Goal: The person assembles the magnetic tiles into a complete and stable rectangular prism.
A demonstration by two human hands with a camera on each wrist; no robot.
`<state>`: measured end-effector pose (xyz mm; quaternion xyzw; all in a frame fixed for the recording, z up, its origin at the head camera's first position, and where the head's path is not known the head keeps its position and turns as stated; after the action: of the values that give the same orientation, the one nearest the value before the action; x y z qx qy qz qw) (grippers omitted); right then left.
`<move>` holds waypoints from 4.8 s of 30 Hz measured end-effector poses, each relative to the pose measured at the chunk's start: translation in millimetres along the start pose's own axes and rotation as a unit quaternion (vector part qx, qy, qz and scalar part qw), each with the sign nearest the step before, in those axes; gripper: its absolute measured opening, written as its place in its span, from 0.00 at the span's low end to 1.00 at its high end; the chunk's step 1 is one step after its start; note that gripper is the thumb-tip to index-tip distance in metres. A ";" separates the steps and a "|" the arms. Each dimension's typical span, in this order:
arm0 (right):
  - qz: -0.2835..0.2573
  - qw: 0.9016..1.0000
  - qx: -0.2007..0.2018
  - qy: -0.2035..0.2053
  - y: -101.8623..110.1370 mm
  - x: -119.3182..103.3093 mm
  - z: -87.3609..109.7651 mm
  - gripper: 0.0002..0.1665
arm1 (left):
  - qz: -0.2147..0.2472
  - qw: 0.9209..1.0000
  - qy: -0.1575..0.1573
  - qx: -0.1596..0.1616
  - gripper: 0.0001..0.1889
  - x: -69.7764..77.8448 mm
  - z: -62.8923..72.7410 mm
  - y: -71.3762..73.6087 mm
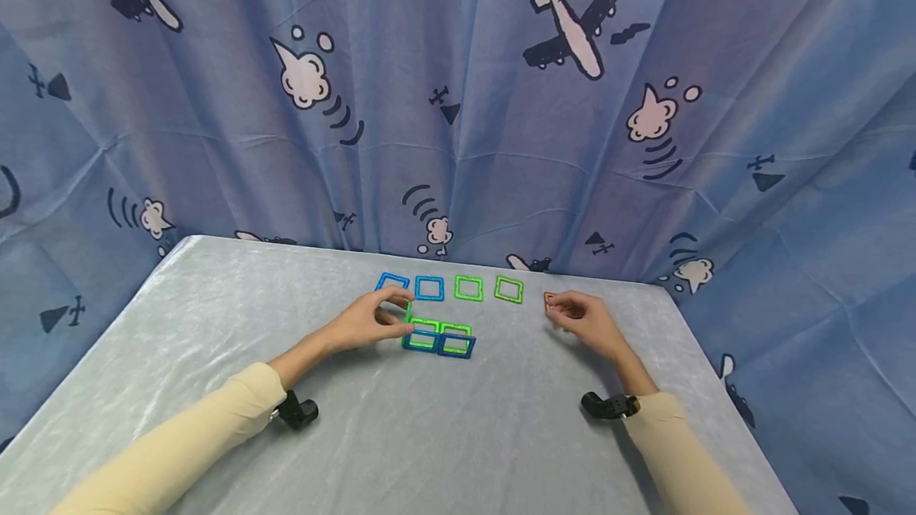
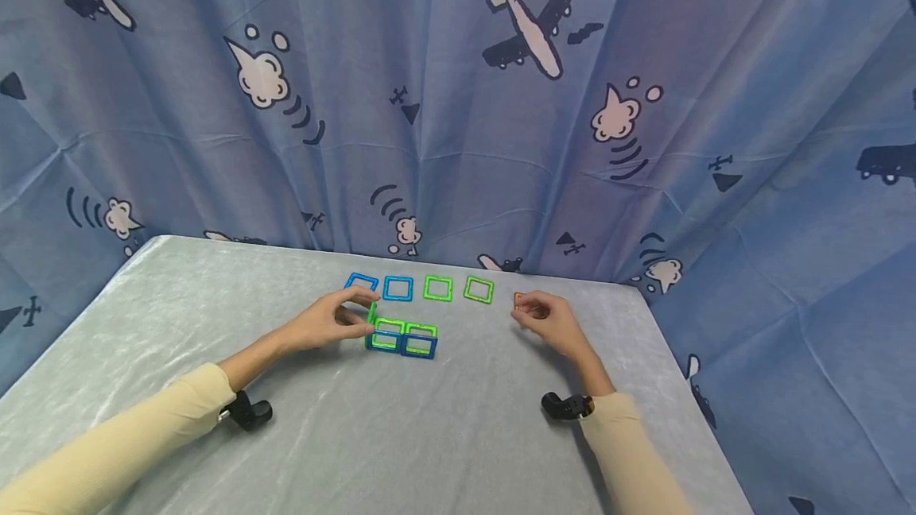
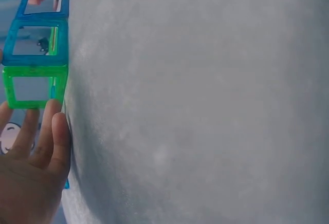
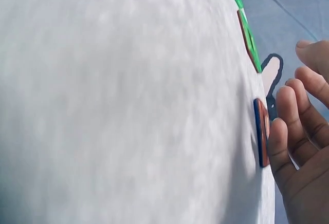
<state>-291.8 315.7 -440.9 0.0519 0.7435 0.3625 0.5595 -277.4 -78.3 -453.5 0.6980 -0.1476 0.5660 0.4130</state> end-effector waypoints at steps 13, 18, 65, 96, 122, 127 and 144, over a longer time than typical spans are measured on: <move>-0.027 0.999 -0.020 0.019 -24.4 -21.2 -18.1 0.13 | 0.012 1.000 -0.003 -0.005 0.29 0.0 -2.3 -2.5; -0.034 0.999 -0.027 0.020 -39.0 -3.0 -31.2 0.13 | 0.015 1.000 -0.003 -0.001 0.28 1.1 -2.5 -2.4; 0.017 0.976 -0.215 0.032 -119.7 -65.3 -47.0 0.09 | 0.086 0.996 0.031 0.026 0.17 0.2 -5.5 0.6; 0.037 0.974 -0.223 0.021 -142.1 -91.2 -21.4 0.09 | 0.079 0.997 -0.027 -0.001 0.15 -5.3 2.4 2.8; 0.042 0.968 -0.246 0.039 -168.7 -114.8 -23.2 0.09 | 0.119 0.992 0.023 0.039 0.15 -8.8 -3.4 6.8; 0.039 0.967 -0.251 0.039 -172.1 -117.0 -25.7 0.09 | 0.131 0.990 0.022 0.039 0.16 -10.5 -4.6 7.0; 0.040 0.964 -0.262 0.012 -178.2 -119.0 -30.0 0.10 | 0.149 0.988 0.020 0.040 0.15 -11.3 -4.1 7.1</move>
<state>-215.5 113.4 -449.4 -0.0713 0.6264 0.5677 0.5294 -288.5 -82.6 -460.8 0.6729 -0.2188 0.6404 0.2987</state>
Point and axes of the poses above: each hand's wrist, its own z-axis away from the middle knuckle, its own y-axis out of the back of the hand, x = y × z, the point moved 5 cm from there along -z, towards the middle knuckle, and after that the axes turned 14 degrees about -x, right-handed, at the moved point
